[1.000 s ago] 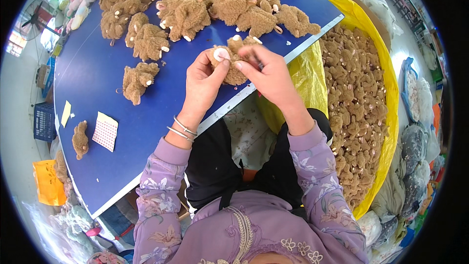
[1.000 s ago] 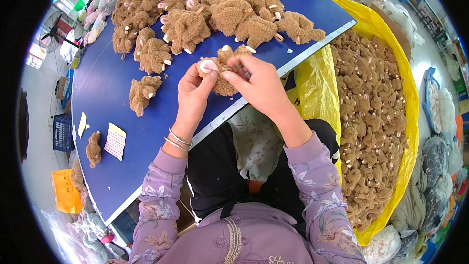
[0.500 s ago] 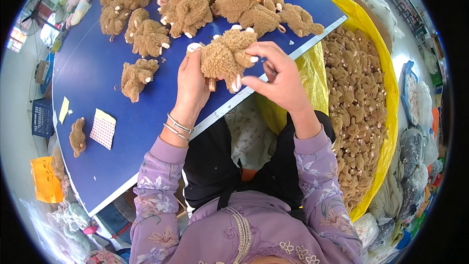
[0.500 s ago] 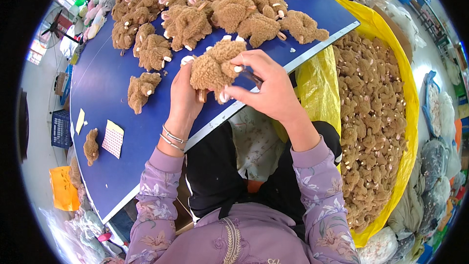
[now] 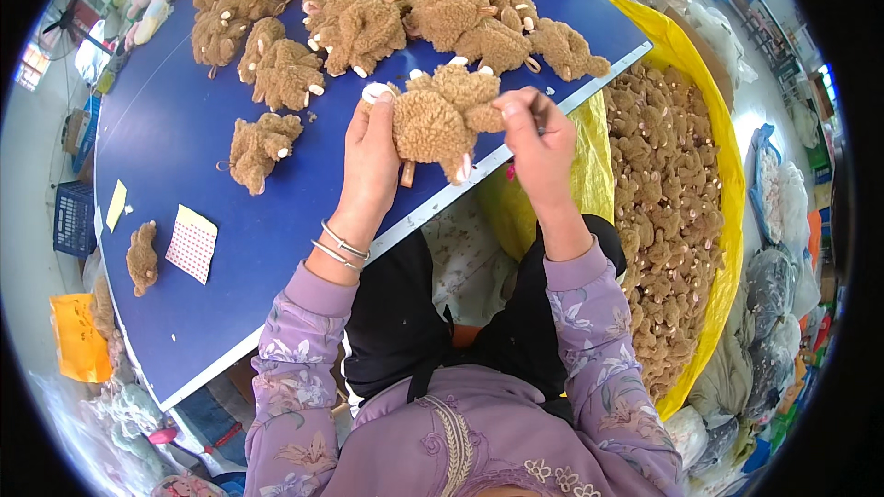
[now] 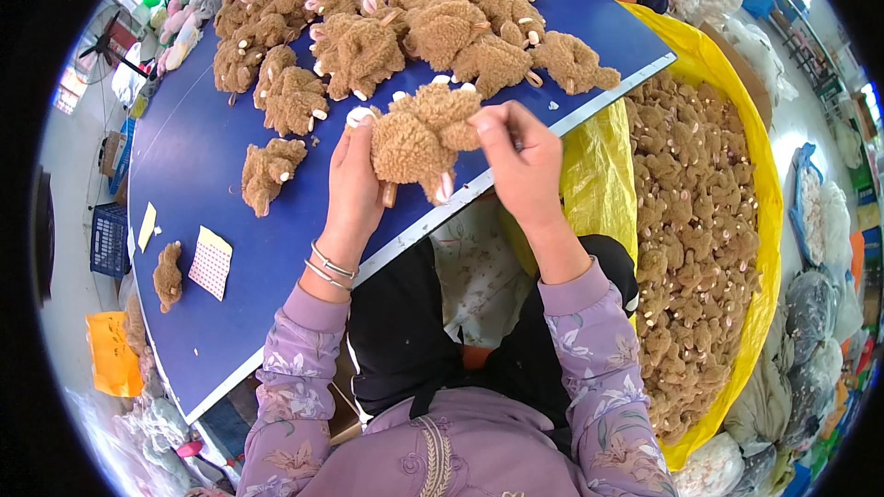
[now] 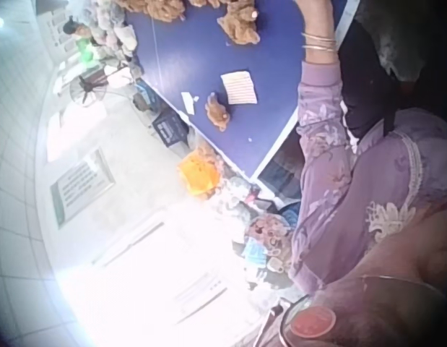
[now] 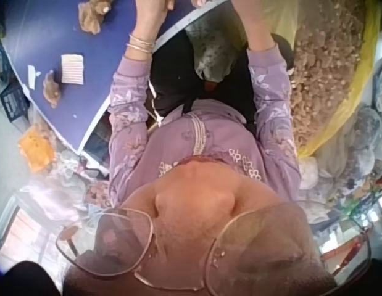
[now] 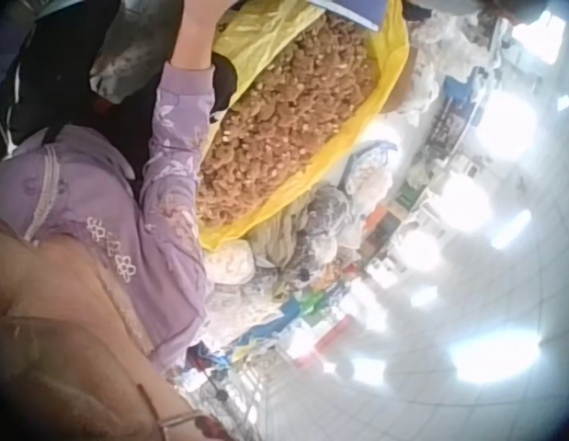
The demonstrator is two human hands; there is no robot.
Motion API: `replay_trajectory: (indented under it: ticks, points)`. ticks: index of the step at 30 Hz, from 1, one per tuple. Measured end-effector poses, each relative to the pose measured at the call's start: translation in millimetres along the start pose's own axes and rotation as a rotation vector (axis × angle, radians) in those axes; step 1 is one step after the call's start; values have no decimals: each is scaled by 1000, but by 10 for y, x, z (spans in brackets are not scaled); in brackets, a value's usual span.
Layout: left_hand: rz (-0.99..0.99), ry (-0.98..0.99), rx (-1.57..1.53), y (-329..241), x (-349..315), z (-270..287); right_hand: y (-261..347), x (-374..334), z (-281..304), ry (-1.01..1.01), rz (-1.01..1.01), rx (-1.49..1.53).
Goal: The person trims the fur on small brown stuffed animals using scissors. They pick up each toy, trim around the edges, and place the finished items on a blue table. The process is repeated for multiple toys.
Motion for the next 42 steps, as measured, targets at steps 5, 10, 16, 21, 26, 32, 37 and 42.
replay_trajectory:
  ticks: [5, 10, 16, 21, 26, 32, 37, 42]
  points:
    - [-45, 59, -18, 16, 51, 3, -182, 157, 105, 81, -317, 120]
    - [-2, 223, 100, 89, 20, -88, -269, -62, -259, 534, -430, -145]
    - [-122, 91, -351, -80, 151, 10, -454, 97, -50, 11, -388, 315]
    - [109, 219, 109, 183, 2, -136, -415, 121, -39, -111, -202, 260]
    - [145, 229, -54, 134, -8, -190, -362, 31, -127, -115, -227, 211]
    - [81, 242, 27, 154, 25, -106, -373, 57, -221, 46, -258, 139]
    - [142, 265, 107, 141, -25, -171, -260, 131, -150, 70, -189, 114]
    - [104, 221, 22, 128, 34, -70, -397, 97, -94, 81, -306, 77]
Point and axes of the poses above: each hand's wrist, its own x-axis towards the middle knuckle, its own z-axis out of the back of the hand, y = z × x, the point moved 8 cm from there along x, towards the middle knuckle, and after that the axes turned 5 degrees about -z, right-handed, at the moved point
